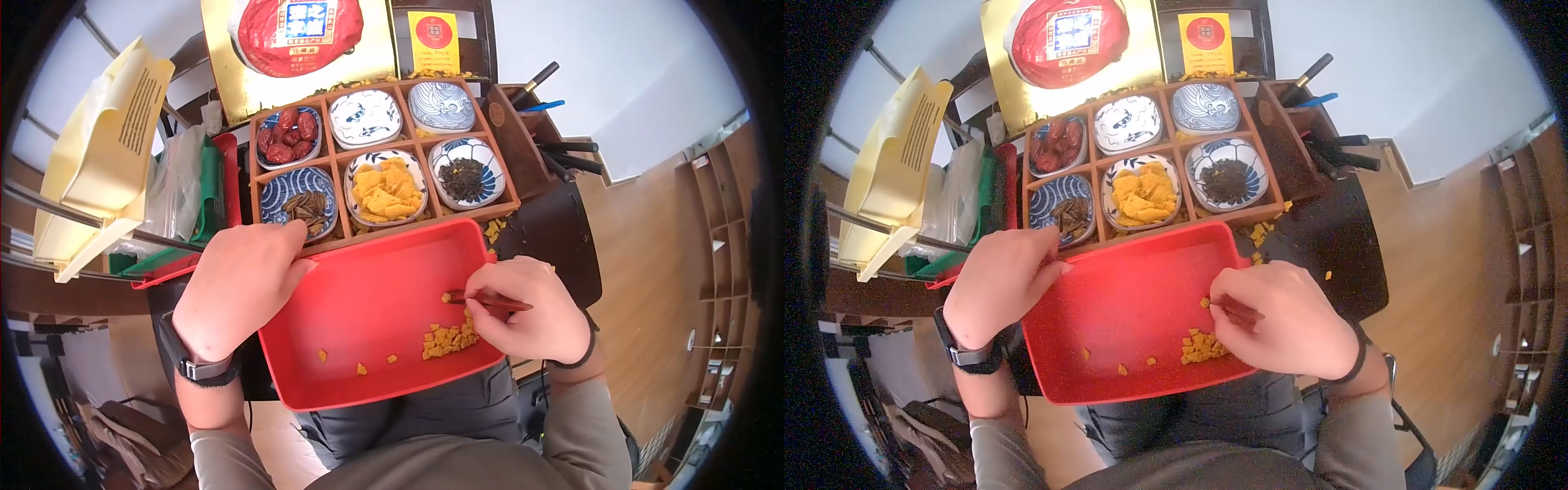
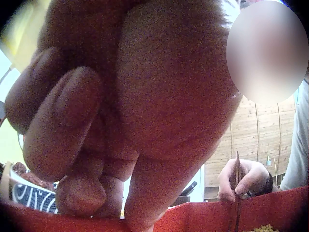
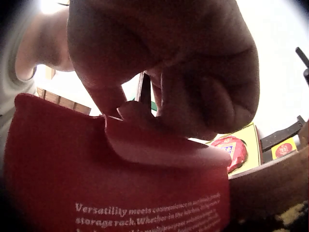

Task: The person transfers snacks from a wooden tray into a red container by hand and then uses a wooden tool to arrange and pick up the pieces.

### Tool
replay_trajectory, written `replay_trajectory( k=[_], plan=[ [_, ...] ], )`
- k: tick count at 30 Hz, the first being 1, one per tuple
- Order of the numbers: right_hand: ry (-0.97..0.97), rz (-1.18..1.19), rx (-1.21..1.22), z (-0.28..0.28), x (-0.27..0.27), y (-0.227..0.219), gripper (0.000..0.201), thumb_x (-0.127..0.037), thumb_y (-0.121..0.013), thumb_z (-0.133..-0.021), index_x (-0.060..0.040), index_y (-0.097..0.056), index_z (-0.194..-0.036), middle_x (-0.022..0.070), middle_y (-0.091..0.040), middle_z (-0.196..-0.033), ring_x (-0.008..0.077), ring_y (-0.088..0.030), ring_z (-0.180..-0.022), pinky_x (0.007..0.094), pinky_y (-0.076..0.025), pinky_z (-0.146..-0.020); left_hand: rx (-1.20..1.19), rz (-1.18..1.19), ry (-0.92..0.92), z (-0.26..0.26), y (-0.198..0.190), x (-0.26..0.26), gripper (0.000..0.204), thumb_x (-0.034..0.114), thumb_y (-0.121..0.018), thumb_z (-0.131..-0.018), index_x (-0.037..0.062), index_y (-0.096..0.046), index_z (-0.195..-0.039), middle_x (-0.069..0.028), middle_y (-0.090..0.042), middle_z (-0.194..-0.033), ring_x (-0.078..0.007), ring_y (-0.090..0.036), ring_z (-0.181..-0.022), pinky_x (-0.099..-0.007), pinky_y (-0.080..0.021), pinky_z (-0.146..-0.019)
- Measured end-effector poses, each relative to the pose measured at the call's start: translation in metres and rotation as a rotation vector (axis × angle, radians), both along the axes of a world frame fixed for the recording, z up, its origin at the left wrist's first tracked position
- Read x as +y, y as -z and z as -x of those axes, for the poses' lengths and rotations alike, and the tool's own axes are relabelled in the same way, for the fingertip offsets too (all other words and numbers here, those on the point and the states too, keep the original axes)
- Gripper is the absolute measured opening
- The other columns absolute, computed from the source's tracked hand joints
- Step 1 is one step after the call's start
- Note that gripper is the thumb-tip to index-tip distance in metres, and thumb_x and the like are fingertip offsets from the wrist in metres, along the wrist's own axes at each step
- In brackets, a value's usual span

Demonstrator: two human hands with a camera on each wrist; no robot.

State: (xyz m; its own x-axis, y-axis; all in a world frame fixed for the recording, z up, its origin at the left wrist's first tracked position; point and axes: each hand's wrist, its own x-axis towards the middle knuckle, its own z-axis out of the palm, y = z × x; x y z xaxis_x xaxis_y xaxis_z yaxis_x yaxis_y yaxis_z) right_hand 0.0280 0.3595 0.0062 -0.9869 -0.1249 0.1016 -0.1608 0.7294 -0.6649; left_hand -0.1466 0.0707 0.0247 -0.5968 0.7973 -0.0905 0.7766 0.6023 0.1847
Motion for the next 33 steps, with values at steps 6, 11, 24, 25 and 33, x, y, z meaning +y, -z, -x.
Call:
replay_trajectory(
  k=[6,11,24,25,33],
  plan=[
    [0.015,0.044,0.087,-0.0005,0.0011,0.0103,0.012,-0.003,-0.077,-0.084,-0.0088,-0.070,-0.091,0.0032,-0.063,-0.066,0.0265,-0.063,-0.058,0.0369,-0.044,-0.059,-0.015,0.028,-0.019,-0.0003,-0.0022,0.0026,0.023,0.020,-0.077,-0.095,0.0025,-0.062,-0.095,-0.0198,-0.068,-0.080,-0.0439,-0.069,-0.084,-0.0543,-0.053,-0.073],
    [0.008,0.007,0.049,-0.0017,0.0027,0.0109,0.012,-0.004,-0.077,-0.085,-0.0106,-0.070,-0.092,0.0014,-0.065,-0.071,0.0248,-0.066,-0.066,0.0372,-0.041,-0.065,-0.004,0.027,-0.015,-0.0005,-0.0019,0.0025,0.024,0.022,-0.077,-0.096,0.0030,-0.062,-0.094,-0.0189,-0.068,-0.080,-0.0435,-0.069,-0.084,-0.0537,-0.053,-0.074],
    [-0.019,-0.039,0.047,-0.0040,0.0047,0.0099,0.011,-0.013,-0.077,-0.088,-0.0117,-0.066,-0.090,0.0031,-0.066,-0.075,0.0288,-0.069,-0.074,0.0412,-0.043,-0.074,-0.003,0.023,-0.011,0.0000,-0.0016,0.0013,0.025,0.022,-0.078,-0.095,0.0024,-0.062,-0.092,-0.0194,-0.068,-0.081,-0.0437,-0.070,-0.084,-0.0540,-0.053,-0.074],
    [-0.023,-0.038,0.048,-0.0038,0.0048,0.0102,0.011,-0.013,-0.077,-0.088,-0.0118,-0.066,-0.091,0.0029,-0.066,-0.075,0.0287,-0.069,-0.074,0.0413,-0.043,-0.074,-0.005,0.027,-0.012,0.0001,-0.0019,0.0015,0.025,0.021,-0.078,-0.095,0.0023,-0.062,-0.092,-0.0194,-0.068,-0.081,-0.0438,-0.070,-0.084,-0.0539,-0.053,-0.074],
    [-0.036,-0.038,0.057,-0.0042,0.0050,0.0068,0.013,-0.012,-0.076,-0.091,-0.0126,-0.063,-0.090,0.0008,-0.066,-0.073,0.0268,-0.069,-0.073,0.0414,-0.041,-0.075,-0.027,0.018,-0.014,0.0014,-0.0007,0.0017,0.024,0.020,-0.077,-0.095,0.0033,-0.061,-0.092,-0.0191,-0.068,-0.081,-0.0434,-0.069,-0.085,-0.0532,-0.053,-0.073]
  ],
)
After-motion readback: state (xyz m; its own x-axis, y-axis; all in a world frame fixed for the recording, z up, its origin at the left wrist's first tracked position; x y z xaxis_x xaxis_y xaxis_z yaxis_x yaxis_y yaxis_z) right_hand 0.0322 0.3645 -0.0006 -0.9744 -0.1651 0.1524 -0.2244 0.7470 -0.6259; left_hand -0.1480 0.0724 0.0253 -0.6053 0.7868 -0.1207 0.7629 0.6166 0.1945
